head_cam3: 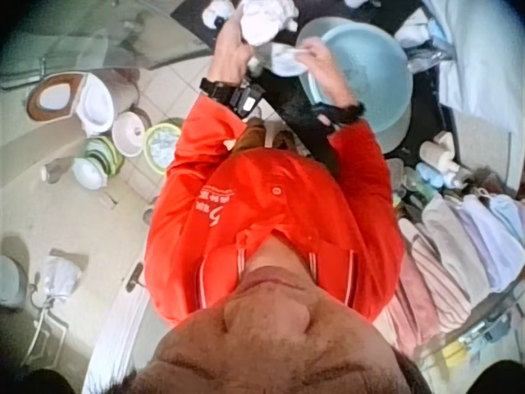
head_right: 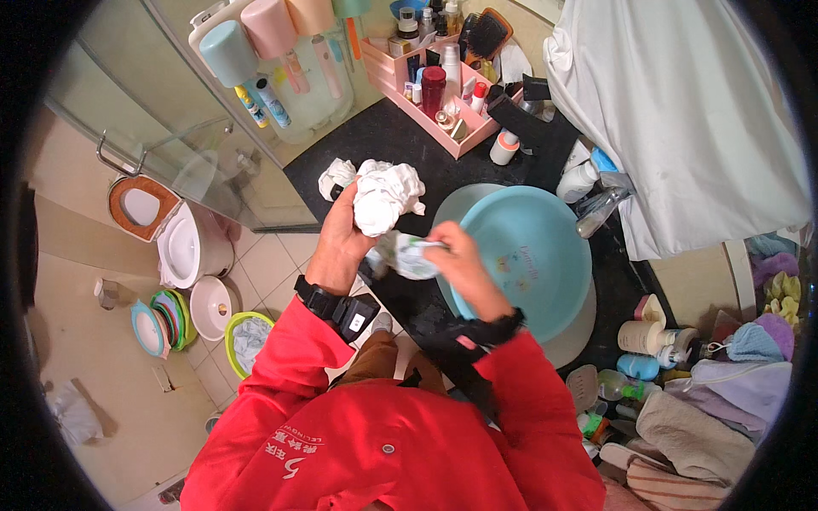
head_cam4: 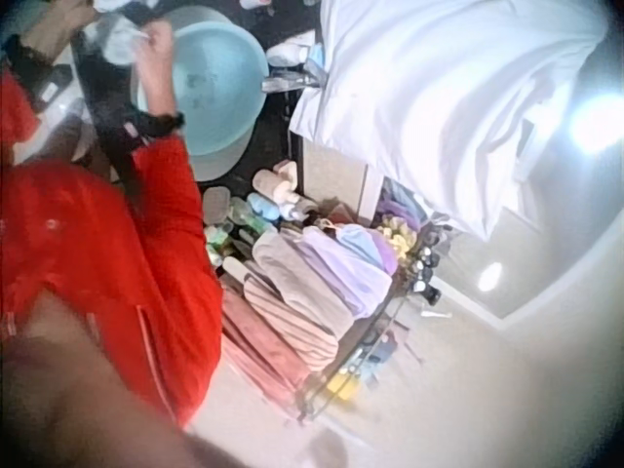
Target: The person washes small pieces of cloth by hand in a blue basin under running tap water. They repeatedly submerge, rub, and wring the items, then place them aside on the counter.
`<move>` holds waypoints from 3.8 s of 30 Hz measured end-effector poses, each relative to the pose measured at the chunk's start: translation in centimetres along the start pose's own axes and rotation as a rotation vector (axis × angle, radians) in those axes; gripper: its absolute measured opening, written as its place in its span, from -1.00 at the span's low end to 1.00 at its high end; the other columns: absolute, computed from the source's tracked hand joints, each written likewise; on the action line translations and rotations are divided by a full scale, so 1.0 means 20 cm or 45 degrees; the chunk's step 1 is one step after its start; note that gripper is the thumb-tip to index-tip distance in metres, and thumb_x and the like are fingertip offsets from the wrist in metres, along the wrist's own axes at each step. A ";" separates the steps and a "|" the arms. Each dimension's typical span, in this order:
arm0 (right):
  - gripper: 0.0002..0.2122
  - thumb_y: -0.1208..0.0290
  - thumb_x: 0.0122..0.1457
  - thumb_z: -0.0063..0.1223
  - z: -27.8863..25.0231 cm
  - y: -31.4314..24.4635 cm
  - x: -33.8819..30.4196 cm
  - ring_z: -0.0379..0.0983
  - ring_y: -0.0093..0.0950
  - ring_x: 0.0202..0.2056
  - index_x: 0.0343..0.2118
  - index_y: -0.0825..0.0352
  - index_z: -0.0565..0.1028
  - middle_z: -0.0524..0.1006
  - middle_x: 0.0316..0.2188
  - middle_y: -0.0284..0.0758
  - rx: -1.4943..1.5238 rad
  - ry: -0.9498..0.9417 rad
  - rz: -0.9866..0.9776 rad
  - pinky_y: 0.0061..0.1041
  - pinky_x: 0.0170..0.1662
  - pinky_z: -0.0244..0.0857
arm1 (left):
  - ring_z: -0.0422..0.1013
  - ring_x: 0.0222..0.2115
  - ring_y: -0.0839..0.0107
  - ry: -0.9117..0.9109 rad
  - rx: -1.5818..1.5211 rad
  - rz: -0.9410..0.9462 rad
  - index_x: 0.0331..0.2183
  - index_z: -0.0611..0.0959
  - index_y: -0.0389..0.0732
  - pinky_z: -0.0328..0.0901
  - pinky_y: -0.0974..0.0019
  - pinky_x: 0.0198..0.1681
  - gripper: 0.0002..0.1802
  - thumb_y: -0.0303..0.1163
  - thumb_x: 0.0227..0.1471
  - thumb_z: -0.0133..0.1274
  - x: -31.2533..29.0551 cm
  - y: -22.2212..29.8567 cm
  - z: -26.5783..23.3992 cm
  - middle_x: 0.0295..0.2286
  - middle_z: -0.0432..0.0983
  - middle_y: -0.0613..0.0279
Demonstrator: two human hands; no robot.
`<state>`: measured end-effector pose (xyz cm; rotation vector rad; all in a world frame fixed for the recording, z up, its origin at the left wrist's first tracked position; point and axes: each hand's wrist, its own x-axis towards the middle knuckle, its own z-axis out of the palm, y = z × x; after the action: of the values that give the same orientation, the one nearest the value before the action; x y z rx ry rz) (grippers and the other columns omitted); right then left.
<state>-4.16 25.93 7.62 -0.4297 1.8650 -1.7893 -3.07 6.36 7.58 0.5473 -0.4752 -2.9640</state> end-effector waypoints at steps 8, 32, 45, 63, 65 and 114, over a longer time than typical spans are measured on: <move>-0.73 0.50 -0.02 -0.12 -0.61 -0.12 -0.40 0.32 -0.56 -0.24 -0.20 0.34 0.40 0.40 -0.27 -0.37 -0.292 0.345 -0.044 -0.59 -0.17 0.23 | 0.39 -0.12 0.16 -0.087 -0.042 -0.231 -0.10 0.43 -0.28 0.32 0.10 -0.05 -0.62 -0.25 0.15 -0.27 0.03 -0.27 0.14 -0.14 0.43 0.03; -0.69 0.56 0.00 -0.11 -0.99 0.44 -0.32 0.37 -0.52 -0.30 -0.14 0.41 0.41 0.45 -0.28 -0.33 -0.314 0.148 0.378 -0.61 -0.28 0.26 | 0.45 -0.23 0.15 0.058 -0.094 -0.190 -0.17 0.44 -0.34 0.36 0.10 -0.17 -0.67 -0.30 0.13 -0.19 -0.03 -0.63 0.03 -0.24 0.47 0.01; -0.89 0.53 -0.22 0.12 -0.95 0.79 -0.42 0.35 -0.44 -0.58 -0.57 0.35 0.43 0.42 -0.59 -0.29 -1.301 -0.426 0.334 -0.43 -0.49 0.25 | 0.40 -0.27 0.38 -0.160 0.358 0.046 -0.18 0.46 -0.33 0.28 0.30 -0.09 -0.72 -0.35 0.13 -0.17 -0.14 -0.64 0.05 -0.30 0.47 0.15; -0.41 -0.11 0.21 -0.41 -0.75 0.14 -0.36 0.32 -0.43 -0.03 0.12 0.29 0.18 0.32 0.02 -0.29 0.772 0.094 0.149 -0.36 0.01 0.22 | 0.33 -0.06 0.10 -0.236 0.218 -0.789 -0.03 0.36 -0.29 0.22 0.02 0.02 -0.54 -0.28 0.04 -0.11 0.05 -0.79 0.21 -0.07 0.36 0.02; -0.52 0.04 0.20 -0.20 -0.76 0.11 -0.39 0.34 -0.48 -0.08 0.05 0.31 0.24 0.36 -0.07 -0.30 0.638 0.185 0.271 -0.46 -0.09 0.29 | 0.35 -0.07 0.13 -0.256 0.361 -0.810 -0.03 0.36 -0.32 0.26 0.05 0.00 -0.53 -0.40 -0.03 -0.07 0.06 -0.82 0.23 -0.08 0.36 0.01; -0.57 0.45 -0.08 0.12 -1.25 -0.11 -0.22 0.36 -0.28 -0.16 -0.09 0.42 0.34 0.40 -0.15 -0.14 -0.585 1.588 -0.286 -0.35 -0.10 0.24 | 0.45 -0.39 0.48 -0.341 0.841 -0.346 -0.20 0.51 -0.23 0.36 0.48 -0.47 -0.75 -0.43 0.02 0.02 0.78 -1.25 0.83 -0.37 0.52 0.29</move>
<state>-14.91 48.89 10.27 0.5136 3.1804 -1.9133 -24.36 32.58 9.07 0.2623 -1.5462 -3.0985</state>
